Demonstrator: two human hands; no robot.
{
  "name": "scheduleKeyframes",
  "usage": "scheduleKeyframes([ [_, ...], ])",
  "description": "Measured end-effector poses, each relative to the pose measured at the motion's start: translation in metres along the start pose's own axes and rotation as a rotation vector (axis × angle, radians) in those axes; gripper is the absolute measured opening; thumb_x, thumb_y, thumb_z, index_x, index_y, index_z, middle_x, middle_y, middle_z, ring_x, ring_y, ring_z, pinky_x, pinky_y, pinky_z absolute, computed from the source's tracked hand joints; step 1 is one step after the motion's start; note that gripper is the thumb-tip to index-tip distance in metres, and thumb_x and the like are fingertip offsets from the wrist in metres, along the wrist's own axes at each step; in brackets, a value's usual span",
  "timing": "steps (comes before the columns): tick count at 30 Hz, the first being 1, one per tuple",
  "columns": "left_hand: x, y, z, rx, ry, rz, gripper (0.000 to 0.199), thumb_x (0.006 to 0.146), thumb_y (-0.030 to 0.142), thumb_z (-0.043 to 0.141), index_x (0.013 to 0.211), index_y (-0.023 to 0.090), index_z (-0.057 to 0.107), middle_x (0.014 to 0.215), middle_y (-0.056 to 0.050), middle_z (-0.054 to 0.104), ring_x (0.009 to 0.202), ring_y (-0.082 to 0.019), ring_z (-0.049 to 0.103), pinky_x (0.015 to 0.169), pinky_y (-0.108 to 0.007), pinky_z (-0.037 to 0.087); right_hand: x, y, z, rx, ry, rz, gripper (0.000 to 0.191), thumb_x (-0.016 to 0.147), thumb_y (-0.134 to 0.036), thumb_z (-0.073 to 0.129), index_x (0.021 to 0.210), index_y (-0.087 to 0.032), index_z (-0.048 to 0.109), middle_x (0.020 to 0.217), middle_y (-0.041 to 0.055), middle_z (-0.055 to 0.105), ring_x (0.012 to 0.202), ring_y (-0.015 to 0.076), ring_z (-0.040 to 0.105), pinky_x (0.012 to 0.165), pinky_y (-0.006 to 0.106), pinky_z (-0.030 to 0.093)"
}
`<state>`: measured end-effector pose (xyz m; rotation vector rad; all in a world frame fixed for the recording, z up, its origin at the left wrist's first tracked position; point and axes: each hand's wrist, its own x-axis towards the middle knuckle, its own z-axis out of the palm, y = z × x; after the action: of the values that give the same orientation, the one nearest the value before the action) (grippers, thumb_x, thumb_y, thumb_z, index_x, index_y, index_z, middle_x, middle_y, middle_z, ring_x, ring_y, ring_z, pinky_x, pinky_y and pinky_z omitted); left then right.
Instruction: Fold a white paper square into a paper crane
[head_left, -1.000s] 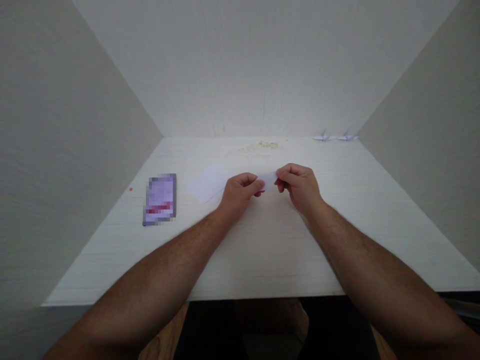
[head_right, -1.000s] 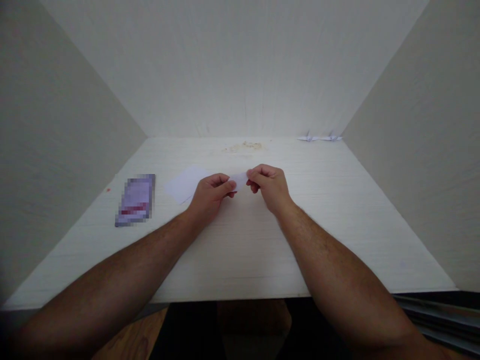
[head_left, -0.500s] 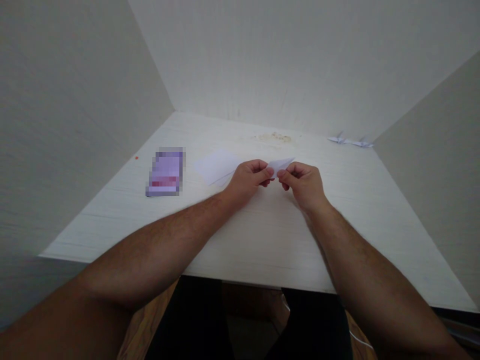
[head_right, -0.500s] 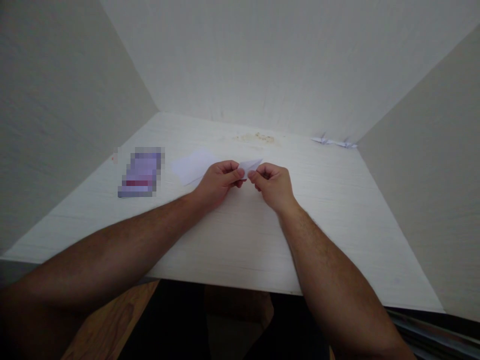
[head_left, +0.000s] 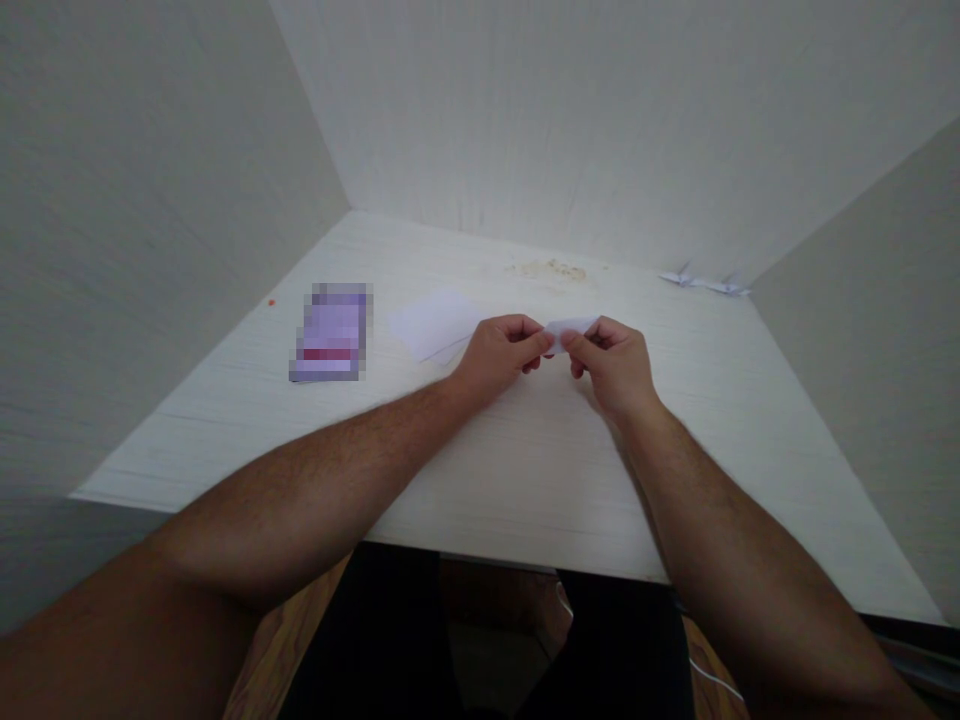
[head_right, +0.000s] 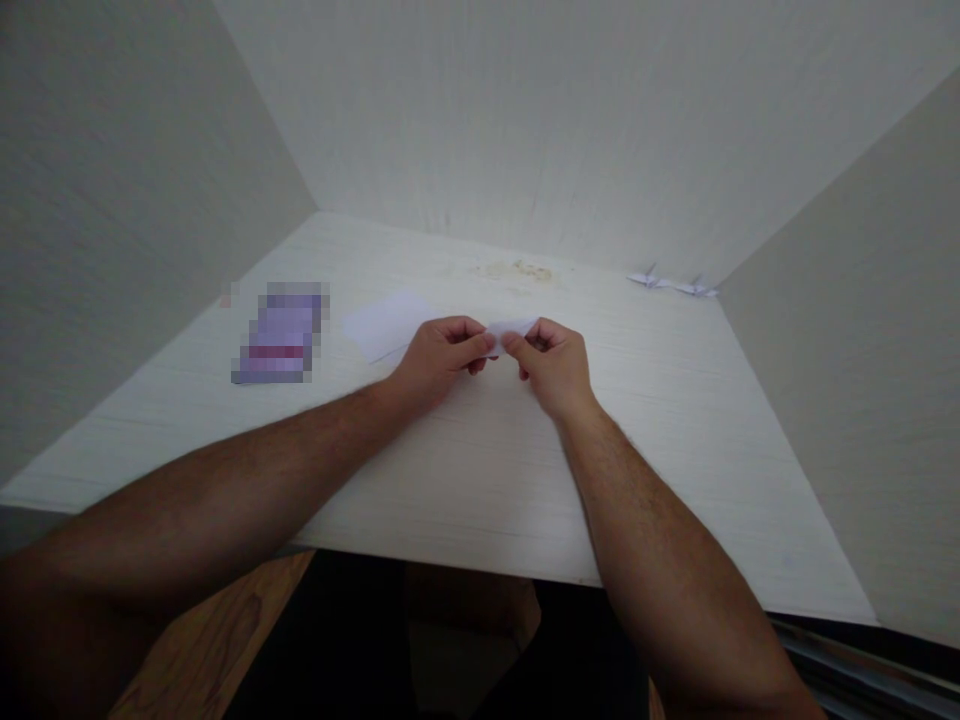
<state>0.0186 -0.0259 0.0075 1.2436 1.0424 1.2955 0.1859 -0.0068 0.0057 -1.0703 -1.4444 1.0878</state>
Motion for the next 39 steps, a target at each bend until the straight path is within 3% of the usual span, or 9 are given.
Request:
scheduleKeyframes([
  [5,0.002,0.001,0.000,-0.288,-0.099,-0.170,0.024,0.085,0.032,0.058,0.070,0.015,0.065,0.066,-0.004,0.066,0.048,-0.010,0.054,0.045,-0.024,0.040,0.002,0.003,-0.001,0.095,0.010,-0.030,0.021,0.074,-0.033,0.080,0.068,-0.021,0.063,0.055,-0.0050,0.057,0.047,0.0078,0.046,0.045,0.023,0.035],
  [9,0.002,0.004,-0.001,-0.387,-0.169,-0.250,0.019,0.084,0.031,0.061,0.077,0.014,0.064,0.071,-0.007,0.071,0.047,-0.011,0.056,0.044,-0.023,0.040,0.002,0.003,-0.001,0.141,0.033,-0.037,0.023,0.071,-0.032,0.082,0.065,-0.021,0.062,0.052,-0.0065,0.053,0.045,0.0071,0.043,0.042,0.023,0.032],
  [14,-0.001,0.005,-0.002,-0.402,-0.156,-0.211,0.016,0.078,0.027,0.072,0.075,0.015,0.062,0.068,-0.005,0.071,0.046,-0.008,0.055,0.044,-0.021,0.040,0.002,-0.001,0.001,0.149,0.055,-0.015,0.026,0.069,-0.034,0.082,0.064,-0.022,0.060,0.051,-0.0069,0.051,0.044,0.0070,0.042,0.041,0.023,0.032],
  [17,0.001,0.000,-0.002,-0.386,-0.105,-0.150,0.017,0.072,0.022,0.078,0.080,0.014,0.066,0.071,-0.003,0.071,0.052,-0.008,0.058,0.050,-0.020,0.045,0.001,-0.008,0.003,0.205,0.072,0.009,0.017,0.068,-0.030,0.080,0.078,-0.023,0.067,0.054,-0.0079,0.054,0.043,0.0063,0.040,0.040,0.022,0.032],
  [22,0.007,-0.010,-0.003,-0.333,0.024,0.012,0.028,0.062,0.015,0.081,0.086,0.016,0.066,0.066,0.005,0.064,0.054,-0.007,0.058,0.053,-0.020,0.045,0.001,-0.013,0.005,0.317,0.069,0.050,0.030,0.065,-0.027,0.079,0.093,-0.022,0.070,0.055,-0.0083,0.057,0.046,0.0087,0.049,0.041,0.022,0.038],
  [29,0.002,-0.004,-0.002,-0.071,0.027,0.074,0.022,0.065,0.015,0.076,0.084,0.016,0.066,0.069,0.005,0.064,0.059,-0.006,0.055,0.057,-0.020,0.043,0.003,-0.003,0.002,0.089,0.064,0.022,0.018,0.068,-0.028,0.080,0.081,-0.019,0.071,0.055,-0.0050,0.061,0.046,0.0080,0.050,0.044,0.023,0.037],
  [31,0.001,-0.002,-0.002,-0.017,0.017,0.075,0.018,0.068,0.017,0.076,0.083,0.015,0.067,0.073,0.003,0.066,0.062,-0.006,0.056,0.059,-0.020,0.043,0.003,-0.003,0.002,0.024,0.046,0.008,0.021,0.069,-0.028,0.079,0.087,-0.020,0.071,0.055,-0.0061,0.058,0.046,0.0080,0.049,0.044,0.023,0.036],
  [35,0.001,-0.001,-0.002,0.002,0.043,0.072,0.022,0.069,0.015,0.074,0.089,0.016,0.068,0.073,0.004,0.063,0.062,-0.006,0.054,0.058,-0.020,0.041,0.001,-0.007,0.004,0.030,0.111,-0.084,0.046,0.066,-0.022,0.080,0.107,-0.027,0.060,0.077,-0.0073,0.061,0.050,0.0069,0.051,0.045,0.023,0.042],
  [39,0.004,-0.003,-0.003,-0.030,0.070,0.098,0.036,0.068,0.014,0.074,0.103,0.019,0.065,0.069,0.007,0.056,0.058,-0.006,0.051,0.057,-0.021,0.040,-0.002,-0.010,0.006,-0.047,0.123,-0.136,0.036,0.067,-0.022,0.080,0.095,-0.026,0.056,0.094,-0.0031,0.063,0.056,0.0056,0.053,0.046,0.022,0.041],
])
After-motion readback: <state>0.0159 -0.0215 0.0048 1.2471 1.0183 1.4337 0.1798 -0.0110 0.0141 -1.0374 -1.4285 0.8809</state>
